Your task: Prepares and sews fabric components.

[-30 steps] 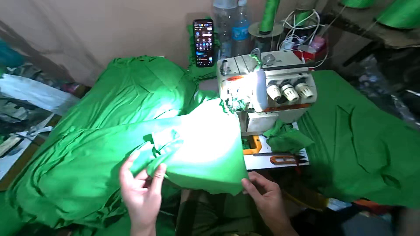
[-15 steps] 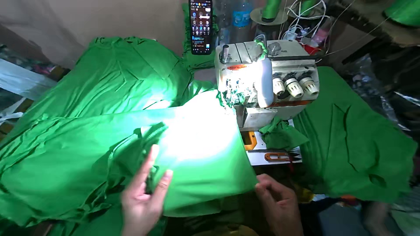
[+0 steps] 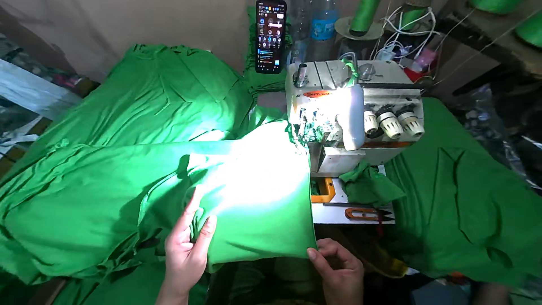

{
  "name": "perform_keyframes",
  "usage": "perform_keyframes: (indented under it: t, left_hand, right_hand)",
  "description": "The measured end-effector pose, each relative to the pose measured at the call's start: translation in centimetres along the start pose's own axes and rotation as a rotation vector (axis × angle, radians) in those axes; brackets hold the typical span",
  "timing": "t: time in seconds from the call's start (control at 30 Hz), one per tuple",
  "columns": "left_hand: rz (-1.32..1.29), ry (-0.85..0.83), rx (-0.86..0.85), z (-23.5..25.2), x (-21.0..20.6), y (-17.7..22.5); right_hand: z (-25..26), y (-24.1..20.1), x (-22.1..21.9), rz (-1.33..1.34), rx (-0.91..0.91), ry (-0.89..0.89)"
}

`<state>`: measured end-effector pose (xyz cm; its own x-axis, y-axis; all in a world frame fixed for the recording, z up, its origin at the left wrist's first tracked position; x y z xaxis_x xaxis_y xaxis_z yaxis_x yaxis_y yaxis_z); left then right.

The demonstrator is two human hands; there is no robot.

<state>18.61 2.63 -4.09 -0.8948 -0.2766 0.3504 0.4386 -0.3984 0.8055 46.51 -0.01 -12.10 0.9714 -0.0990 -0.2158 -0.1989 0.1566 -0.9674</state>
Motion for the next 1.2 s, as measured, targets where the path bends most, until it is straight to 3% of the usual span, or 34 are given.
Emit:
perform_keyframes:
  t: [0.2, 0.5, 0.7, 0.8, 0.87, 0.93, 1.0, 1.07, 1.13, 1.2]
  left_hand:
    - [-0.013, -0.005, -0.005, 2.5, -0.5, -1.3]
    - [-0.091, -0.019, -0.051, 9.3, -1.3, -1.6]
    - [0.146, -0.086, 0.075, 12.1, -1.9, -3.7]
    - [0.389, 0.056, 0.099, 10.0, -0.7, -2.4]
    - [0.523, 0.214, -0.114, 5.7, 0.2, 0.0]
    - [0.426, 0.315, -0.289, -0.8, 0.3, 0.9]
    - [0.245, 0.245, -0.160, -6.8, -1.3, -1.0]
    - [0.042, 0.152, 0.167, -11.4, -3.9, -4.9]
    - [-0.203, 0.086, 0.564, -13.5, -6.4, -8.6]
    - [-0.392, 0.066, 0.720, -12.9, -8.0, -10.4]
  right_hand:
    - [2.0, 0.1, -0.4, 0.007, 0.078, 0.047]
    - [9.0, -1.6, -1.8, -0.032, 0.180, 0.061]
    - [11.1, -2.2, -2.7, -0.062, 0.161, 0.123]
    - [9.9, -1.3, -3.7, -0.034, 0.067, 0.063]
    - [7.9, -0.5, -4.1, -0.067, 0.035, -0.014]
    - [5.2, 0.4, -4.2, -0.098, 0.010, -0.059]
    - [2.6, 1.6, -3.7, -0.115, -0.038, -0.067]
    - [0.5, 3.3, -3.1, -0.121, -0.109, -0.056]
    - [-1.0, 5.1, -2.3, -0.137, -0.177, -0.043]
    - [-1.7, 6.3, -1.8, -0.143, -0.215, -0.033]
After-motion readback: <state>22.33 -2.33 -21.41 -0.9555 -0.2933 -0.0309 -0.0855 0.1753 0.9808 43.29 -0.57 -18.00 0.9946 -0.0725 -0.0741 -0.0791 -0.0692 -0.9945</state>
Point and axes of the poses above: each hand's wrist, its own z-axis towards the middle knuckle, its own x-axis out of the back of the hand, y = z × x, the point moved 9 cm from there along z, towards the middle knuckle, and after that the axes turned 5 degrees about -y, right-handed, at the moved point
